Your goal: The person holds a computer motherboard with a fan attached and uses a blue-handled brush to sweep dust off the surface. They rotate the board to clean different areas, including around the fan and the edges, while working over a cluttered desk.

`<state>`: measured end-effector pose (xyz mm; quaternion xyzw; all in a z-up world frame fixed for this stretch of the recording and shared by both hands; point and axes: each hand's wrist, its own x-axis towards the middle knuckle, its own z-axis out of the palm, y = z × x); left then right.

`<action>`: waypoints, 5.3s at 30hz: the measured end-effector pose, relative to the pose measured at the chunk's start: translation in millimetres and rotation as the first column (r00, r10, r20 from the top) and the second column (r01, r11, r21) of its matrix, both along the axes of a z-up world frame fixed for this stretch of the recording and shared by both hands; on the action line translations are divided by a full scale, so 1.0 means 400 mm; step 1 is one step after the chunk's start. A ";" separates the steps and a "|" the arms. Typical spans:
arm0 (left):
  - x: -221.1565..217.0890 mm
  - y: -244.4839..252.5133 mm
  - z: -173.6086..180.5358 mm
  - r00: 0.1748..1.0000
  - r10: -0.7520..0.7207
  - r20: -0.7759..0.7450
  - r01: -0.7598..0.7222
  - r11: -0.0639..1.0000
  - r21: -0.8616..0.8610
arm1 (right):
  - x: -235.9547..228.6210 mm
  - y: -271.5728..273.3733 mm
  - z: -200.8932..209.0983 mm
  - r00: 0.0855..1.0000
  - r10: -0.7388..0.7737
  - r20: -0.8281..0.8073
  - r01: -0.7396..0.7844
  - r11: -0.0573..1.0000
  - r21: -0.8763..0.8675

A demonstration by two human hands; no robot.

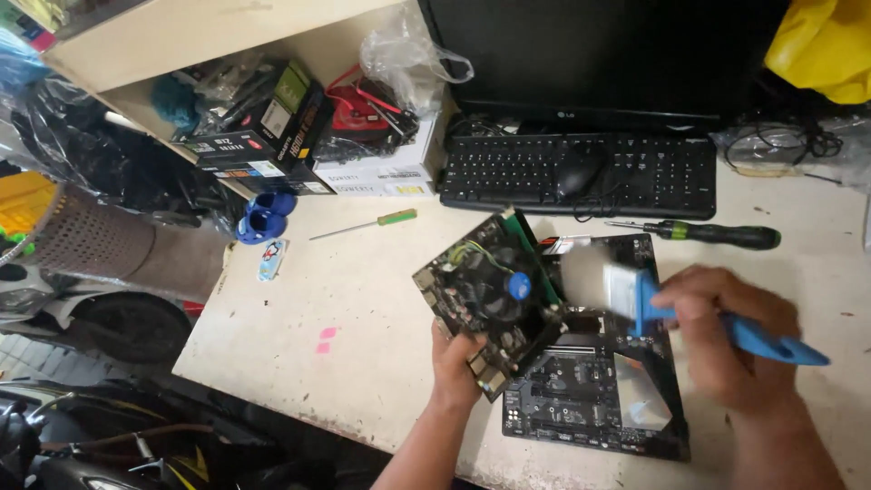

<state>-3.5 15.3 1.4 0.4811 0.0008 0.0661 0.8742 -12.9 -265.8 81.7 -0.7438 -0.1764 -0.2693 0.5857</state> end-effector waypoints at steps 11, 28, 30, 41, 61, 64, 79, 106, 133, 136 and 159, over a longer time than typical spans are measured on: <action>-0.070 -0.041 0.121 0.983 -0.170 0.071 0.148 0.958 0.246 | 0.081 0.120 0.214 0.960 -0.077 0.268 0.150 0.953 -0.263; -0.022 0.100 -0.026 0.956 -0.281 0.086 0.293 0.935 -0.199 | 0.090 -0.026 0.070 0.975 0.105 -0.198 -0.151 0.961 -0.231; -0.015 0.122 -0.012 0.880 -0.422 0.219 0.427 0.904 0.028 | 0.083 -0.037 0.058 0.954 -0.216 -0.206 0.140 0.934 -0.330; -0.007 0.156 -0.070 0.843 -0.532 0.080 0.535 0.845 -0.011 | 0.077 0.021 0.187 0.958 -0.209 -0.194 0.103 0.888 -0.448; -0.002 0.120 -0.090 0.934 -0.038 -0.355 -0.075 0.951 -0.300 | -0.006 -0.011 -0.023 0.937 -0.073 -0.341 0.052 0.996 -0.069; -0.003 0.103 -0.076 0.941 -0.077 -0.331 -0.048 0.934 -0.354 | -0.019 0.016 -0.022 0.994 0.073 -0.075 -0.066 0.994 0.089; 0.017 -0.018 0.079 0.960 0.031 -0.277 -0.122 0.939 -0.320 | -0.159 0.136 -0.034 0.730 -0.284 -0.622 0.167 0.956 -0.240; 0.013 -0.082 0.041 0.987 0.141 0.071 -0.094 0.886 -0.453 | -0.150 0.078 0.001 0.931 -0.306 -0.196 0.293 0.951 -0.093; -0.076 0.000 0.140 0.874 -0.484 -0.039 0.429 0.808 -0.404 | -0.056 0.131 0.202 0.535 -0.186 -0.824 0.196 0.976 -0.093; -0.078 0.004 0.135 0.859 -0.503 0.097 0.497 0.772 -0.396 | -0.063 0.129 0.209 0.484 -0.182 -0.856 0.228 0.971 -0.077; -0.044 -0.014 0.181 0.973 0.018 -0.231 -0.071 0.971 -0.227 | -0.201 -0.111 0.107 0.807 -0.443 -0.390 0.134 0.782 -0.609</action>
